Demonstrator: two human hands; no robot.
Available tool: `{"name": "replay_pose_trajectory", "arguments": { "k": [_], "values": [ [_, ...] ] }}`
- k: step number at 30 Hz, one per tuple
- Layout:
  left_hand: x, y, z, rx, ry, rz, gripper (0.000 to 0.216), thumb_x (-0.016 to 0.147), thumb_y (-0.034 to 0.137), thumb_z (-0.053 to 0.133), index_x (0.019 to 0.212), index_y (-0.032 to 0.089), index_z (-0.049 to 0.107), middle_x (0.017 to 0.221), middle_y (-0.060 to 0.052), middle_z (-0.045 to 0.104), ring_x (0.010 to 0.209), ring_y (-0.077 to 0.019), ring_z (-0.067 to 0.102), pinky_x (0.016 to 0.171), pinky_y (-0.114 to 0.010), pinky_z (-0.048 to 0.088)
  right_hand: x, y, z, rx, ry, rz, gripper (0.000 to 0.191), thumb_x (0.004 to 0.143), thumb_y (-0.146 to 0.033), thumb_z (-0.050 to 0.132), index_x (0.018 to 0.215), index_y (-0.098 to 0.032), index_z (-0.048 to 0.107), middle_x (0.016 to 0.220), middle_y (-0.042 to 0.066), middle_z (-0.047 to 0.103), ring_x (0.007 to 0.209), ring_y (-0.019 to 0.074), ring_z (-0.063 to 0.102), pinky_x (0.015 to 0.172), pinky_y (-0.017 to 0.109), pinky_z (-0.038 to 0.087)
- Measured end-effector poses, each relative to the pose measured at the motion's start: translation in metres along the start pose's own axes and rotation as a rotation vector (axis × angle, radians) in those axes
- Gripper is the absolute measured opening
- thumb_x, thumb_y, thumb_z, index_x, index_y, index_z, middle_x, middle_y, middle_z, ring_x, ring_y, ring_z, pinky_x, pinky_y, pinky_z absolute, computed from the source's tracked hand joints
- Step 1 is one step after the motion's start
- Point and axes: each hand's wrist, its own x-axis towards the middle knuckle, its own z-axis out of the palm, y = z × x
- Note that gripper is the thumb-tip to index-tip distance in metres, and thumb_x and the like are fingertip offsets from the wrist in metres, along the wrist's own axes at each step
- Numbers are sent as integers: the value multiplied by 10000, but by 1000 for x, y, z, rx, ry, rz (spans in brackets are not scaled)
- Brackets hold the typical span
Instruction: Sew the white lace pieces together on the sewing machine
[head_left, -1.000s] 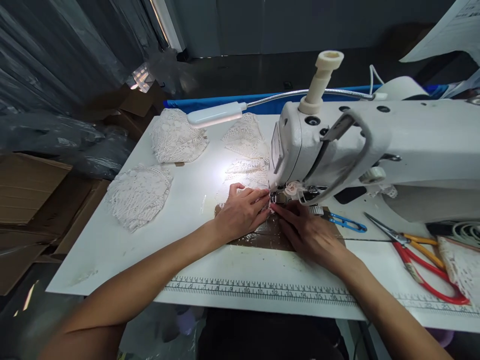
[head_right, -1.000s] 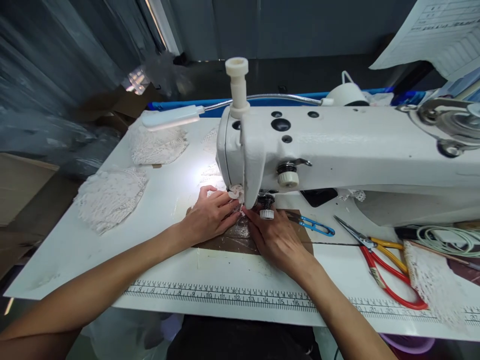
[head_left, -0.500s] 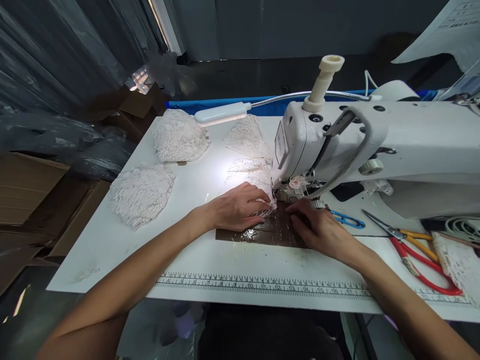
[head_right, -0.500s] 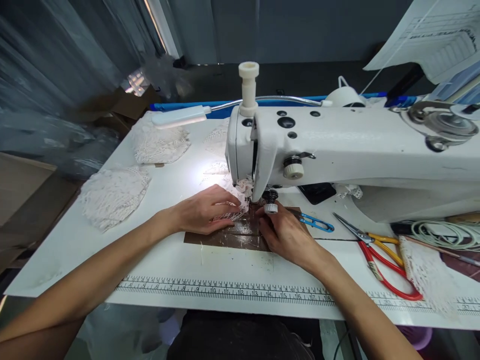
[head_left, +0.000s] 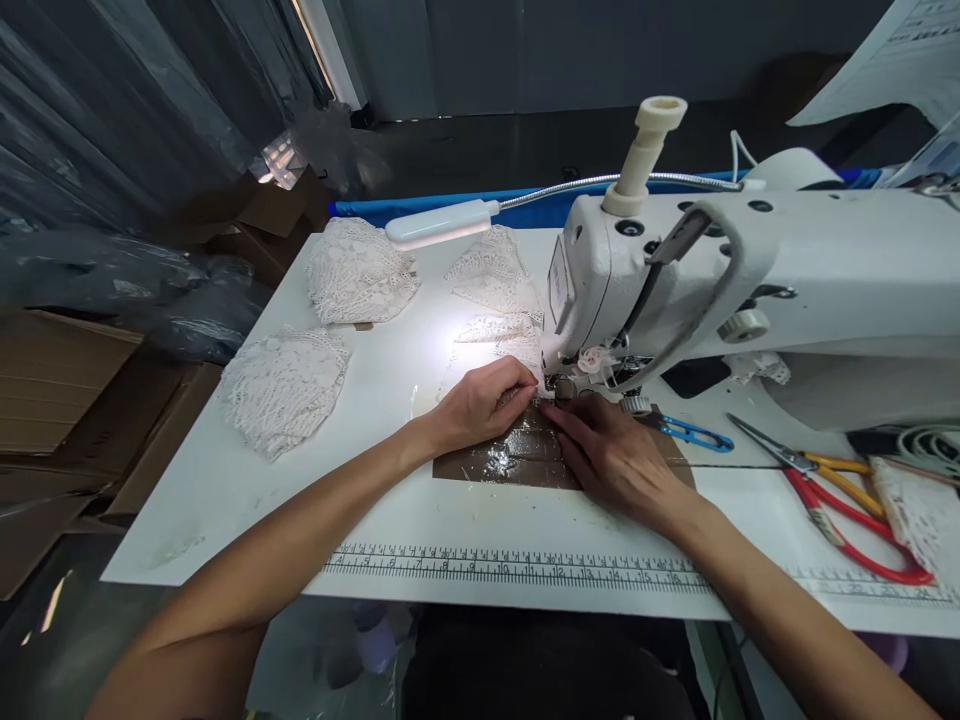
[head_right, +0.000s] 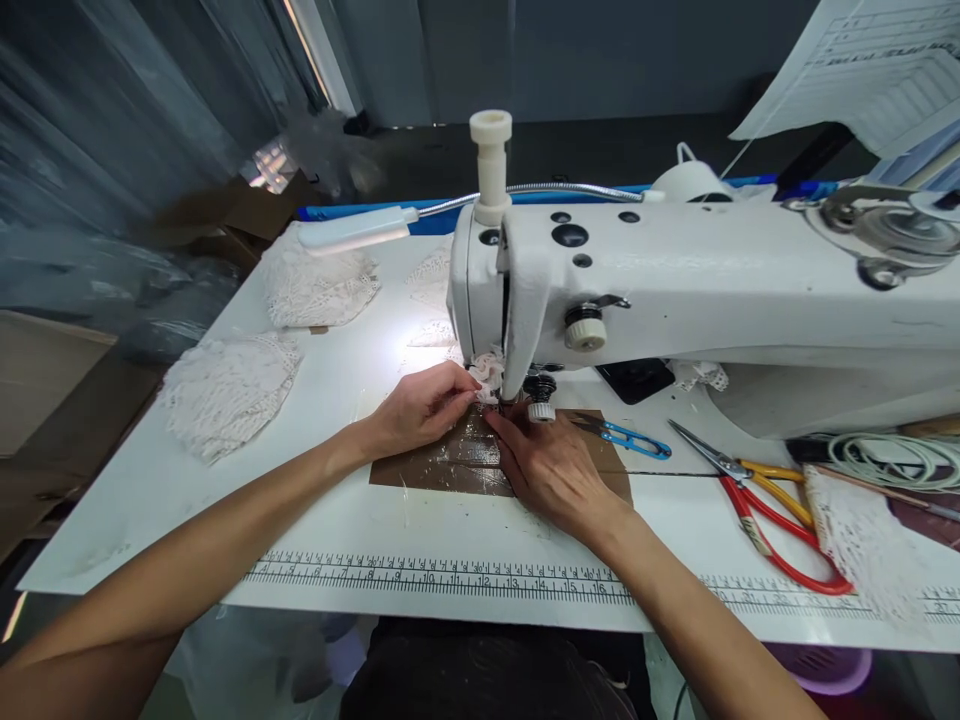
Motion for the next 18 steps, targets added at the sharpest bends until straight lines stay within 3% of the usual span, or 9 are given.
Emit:
{"name": "replay_pose_trajectory", "arguments": {
  "k": [5, 9, 13, 18],
  "values": [
    [-2, 3, 0, 28, -132, 101, 123, 946, 153, 455, 977, 136, 573, 928, -84, 642, 877, -158, 617, 767, -312, 545, -4, 3, 2, 69, -25, 18, 351, 923, -238, 446, 1232, -152, 589, 1069, 170, 597, 960, 283, 572, 807, 460, 513],
    [-4, 1, 1, 118, -187, 184, 128, 927, 178, 506, 1006, 140, 600, 991, -97, 660, 907, -179, 618, 820, -359, 541, -6, 4, -1, 129, 0, -2, 342, 919, -227, 473, 1230, -174, 604, 1115, 154, 579, 1018, 267, 549, 864, 444, 504],
    [-6, 0, 3, 171, -188, 233, 135, 916, 176, 529, 1012, 142, 617, 1023, -101, 667, 893, -173, 625, 826, -363, 544, -7, 4, -4, 157, 17, 4, 366, 915, -224, 487, 1265, -211, 592, 1112, 138, 574, 996, 251, 558, 844, 426, 517],
    [-7, 1, 6, 227, -94, 223, 98, 915, 171, 544, 974, 156, 621, 1005, -86, 667, 907, -169, 632, 786, -346, 548, -6, 4, -5, 180, 3, 38, 352, 918, -223, 482, 1244, -228, 614, 1109, 141, 577, 990, 260, 571, 838, 441, 522]
  ]
}}
